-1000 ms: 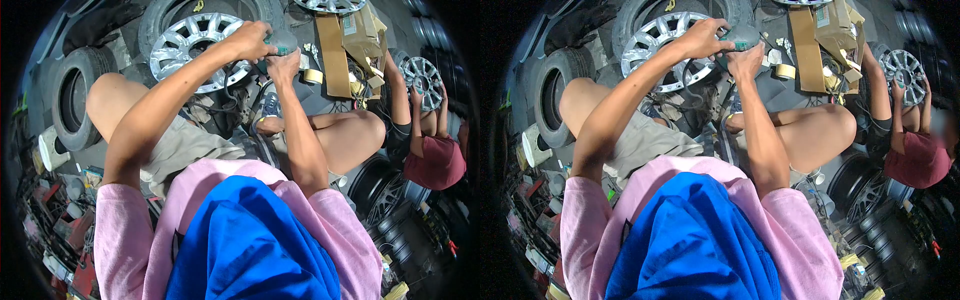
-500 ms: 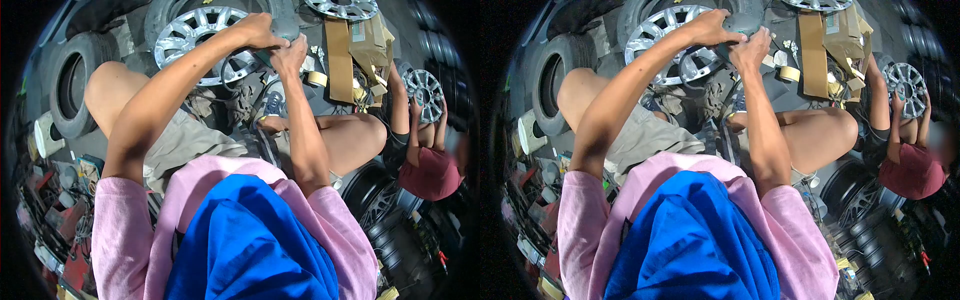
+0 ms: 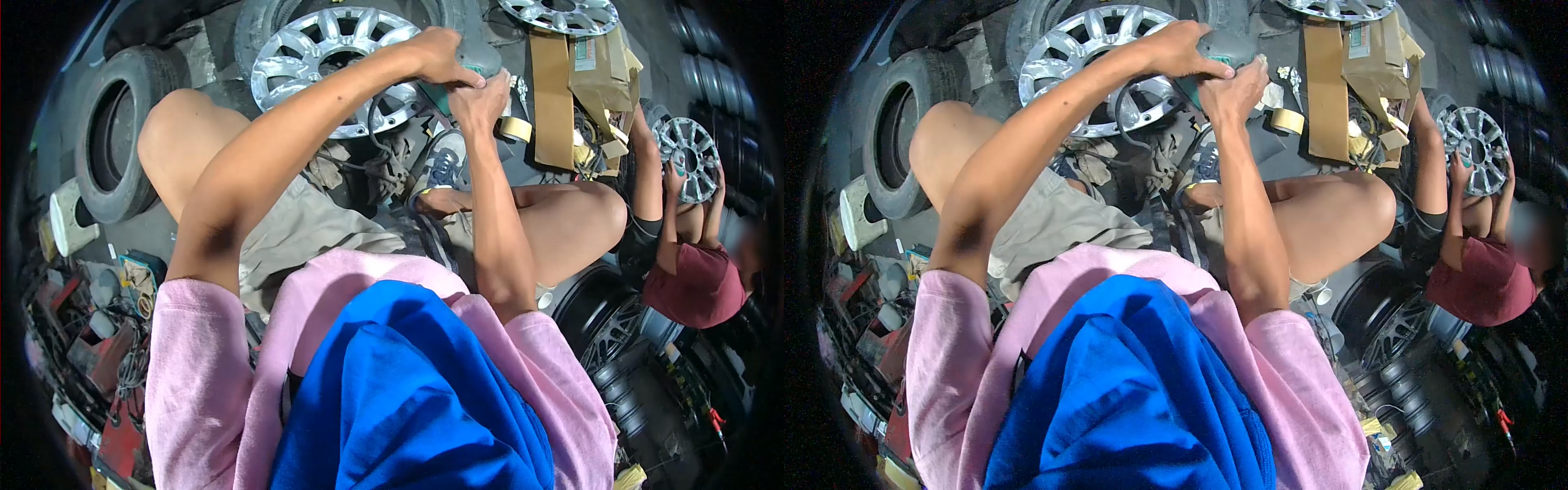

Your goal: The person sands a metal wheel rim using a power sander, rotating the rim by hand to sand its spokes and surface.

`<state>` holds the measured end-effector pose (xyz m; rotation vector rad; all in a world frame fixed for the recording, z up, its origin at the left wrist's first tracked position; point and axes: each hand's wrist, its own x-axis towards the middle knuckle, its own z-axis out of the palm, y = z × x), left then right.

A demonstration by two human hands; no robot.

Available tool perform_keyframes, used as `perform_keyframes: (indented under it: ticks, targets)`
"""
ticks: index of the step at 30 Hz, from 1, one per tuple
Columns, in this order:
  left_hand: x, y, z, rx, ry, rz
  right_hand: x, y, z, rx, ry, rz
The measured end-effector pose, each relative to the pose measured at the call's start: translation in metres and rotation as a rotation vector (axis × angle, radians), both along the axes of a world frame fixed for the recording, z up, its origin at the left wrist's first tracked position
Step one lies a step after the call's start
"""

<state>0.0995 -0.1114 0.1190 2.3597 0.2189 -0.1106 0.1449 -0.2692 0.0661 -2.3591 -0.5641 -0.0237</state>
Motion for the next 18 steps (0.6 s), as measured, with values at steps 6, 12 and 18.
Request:
perform_keyframes:
  ticks: [6,12,18]
  targets:
    - [-0.028,0.042,0.004,-0.142,0.054,0.176,-0.007,0.051,0.003,-0.052,0.011,0.091]
    - [-0.022,0.023,0.017,-0.424,0.138,0.176,0.006,0.028,0.008,-0.082,0.065,0.119]
    - [0.0,0.009,0.004,-0.222,0.107,0.065,0.001,0.011,0.022,-0.109,-0.02,0.009]
